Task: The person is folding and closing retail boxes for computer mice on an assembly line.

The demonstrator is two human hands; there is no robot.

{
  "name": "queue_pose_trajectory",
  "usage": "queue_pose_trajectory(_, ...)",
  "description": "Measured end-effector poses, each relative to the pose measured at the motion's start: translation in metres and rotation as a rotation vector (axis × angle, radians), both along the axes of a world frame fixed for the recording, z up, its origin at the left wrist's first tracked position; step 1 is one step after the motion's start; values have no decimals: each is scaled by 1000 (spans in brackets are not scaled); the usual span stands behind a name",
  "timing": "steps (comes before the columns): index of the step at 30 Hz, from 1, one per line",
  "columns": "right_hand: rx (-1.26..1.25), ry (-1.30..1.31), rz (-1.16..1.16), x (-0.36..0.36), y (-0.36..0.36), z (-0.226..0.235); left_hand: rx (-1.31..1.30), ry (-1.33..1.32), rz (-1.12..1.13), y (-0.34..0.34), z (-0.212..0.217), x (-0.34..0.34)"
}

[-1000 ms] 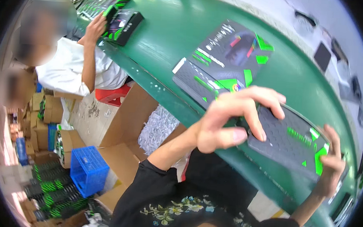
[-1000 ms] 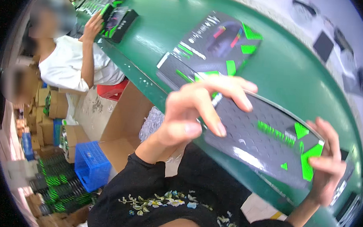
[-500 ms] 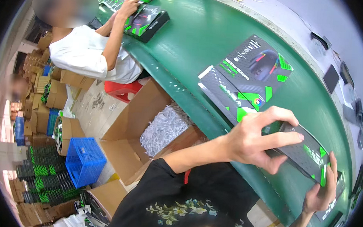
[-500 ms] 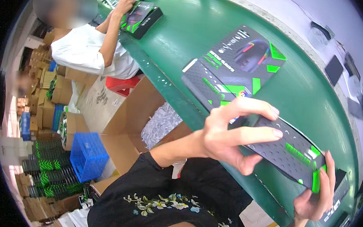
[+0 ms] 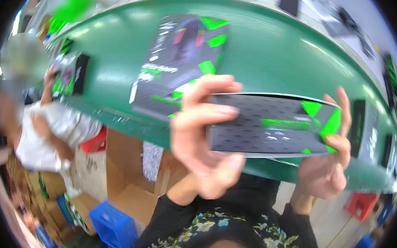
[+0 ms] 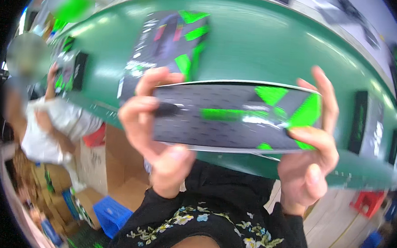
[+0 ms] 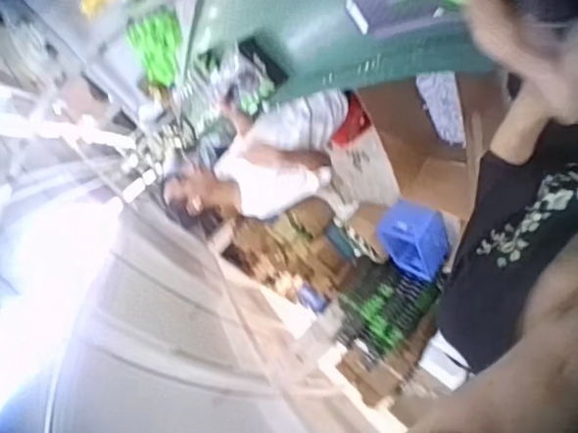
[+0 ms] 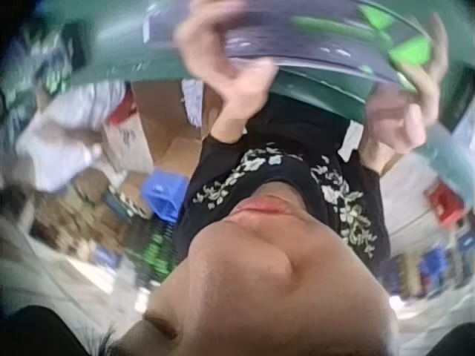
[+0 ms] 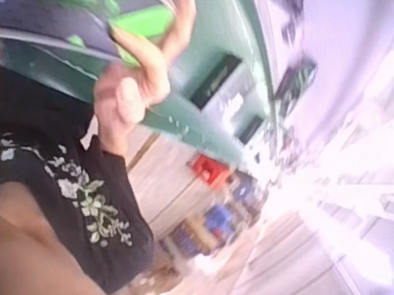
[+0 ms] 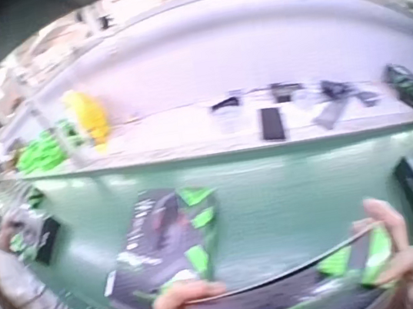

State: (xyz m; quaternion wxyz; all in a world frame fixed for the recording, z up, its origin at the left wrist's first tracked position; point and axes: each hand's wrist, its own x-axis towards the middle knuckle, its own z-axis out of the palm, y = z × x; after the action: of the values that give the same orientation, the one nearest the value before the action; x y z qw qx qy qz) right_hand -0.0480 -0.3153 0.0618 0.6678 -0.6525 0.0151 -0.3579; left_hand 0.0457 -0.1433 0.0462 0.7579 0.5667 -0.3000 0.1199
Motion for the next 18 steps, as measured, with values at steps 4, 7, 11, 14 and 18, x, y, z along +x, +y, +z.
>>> queue_pose_trajectory(4,-163,-16,142,-4,-30,-9,-234,133,-323,1,-12,7)
queue_pose_trajectory(7,84,93,107,-10,-27,-6,-80,112,-254,1,-17,8)
queue_pose_trajectory(11,39,179,145,-19,-35,-6,-62,44,-313,1,-17,11)
queue_pose_trajectory(14,-62,193,62,-11,-31,-1,36,-16,-231,-1,-12,14)
queue_pose_trajectory(18,-307,198,-46,4,-24,-4,300,-258,108,-18,-4,14)
